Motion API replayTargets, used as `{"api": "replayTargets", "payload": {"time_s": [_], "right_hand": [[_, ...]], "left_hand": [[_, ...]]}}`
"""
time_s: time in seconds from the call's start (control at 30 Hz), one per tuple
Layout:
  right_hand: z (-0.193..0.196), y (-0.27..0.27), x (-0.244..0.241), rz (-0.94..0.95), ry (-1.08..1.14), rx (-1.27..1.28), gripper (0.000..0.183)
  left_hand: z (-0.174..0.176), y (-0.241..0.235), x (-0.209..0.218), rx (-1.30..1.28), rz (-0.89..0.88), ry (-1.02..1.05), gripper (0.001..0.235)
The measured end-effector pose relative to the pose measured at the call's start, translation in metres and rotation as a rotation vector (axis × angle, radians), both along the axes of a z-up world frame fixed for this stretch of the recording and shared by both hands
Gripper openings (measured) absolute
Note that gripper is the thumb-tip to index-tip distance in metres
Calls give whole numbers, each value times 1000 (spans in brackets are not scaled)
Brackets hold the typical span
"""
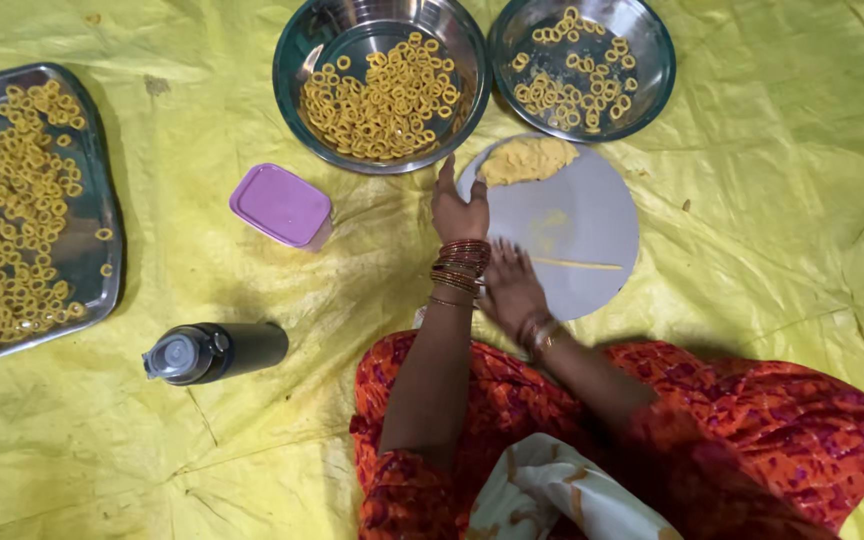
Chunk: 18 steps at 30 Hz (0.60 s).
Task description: The person rolls small pieces of yellow dough into thin ropes on a round board, then joins the ends to form small rings. The finished rings are placed into nearby metal bowls.
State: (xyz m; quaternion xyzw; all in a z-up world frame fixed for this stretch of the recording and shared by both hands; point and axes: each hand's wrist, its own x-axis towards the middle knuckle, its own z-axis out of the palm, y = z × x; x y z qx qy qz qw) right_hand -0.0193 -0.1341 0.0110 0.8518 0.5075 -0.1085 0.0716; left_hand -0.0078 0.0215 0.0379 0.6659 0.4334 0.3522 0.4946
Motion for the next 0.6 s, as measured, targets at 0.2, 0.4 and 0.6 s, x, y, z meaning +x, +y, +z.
{"api": "replayTargets", "payload": {"time_s": [0.2, 0.4, 0.6], "right_hand": [[-23, 42, 50, -96, -39, 96, 85], [-24, -3, -16, 19, -149, -15, 74], [-17, 26, 24, 25, -117, -171, 80]], "left_hand": [[1, 4, -6, -44, -12, -10, 62], [7, 7, 0, -95, 29, -63, 63], [8, 0, -1, -69, 9, -76, 61]]}}
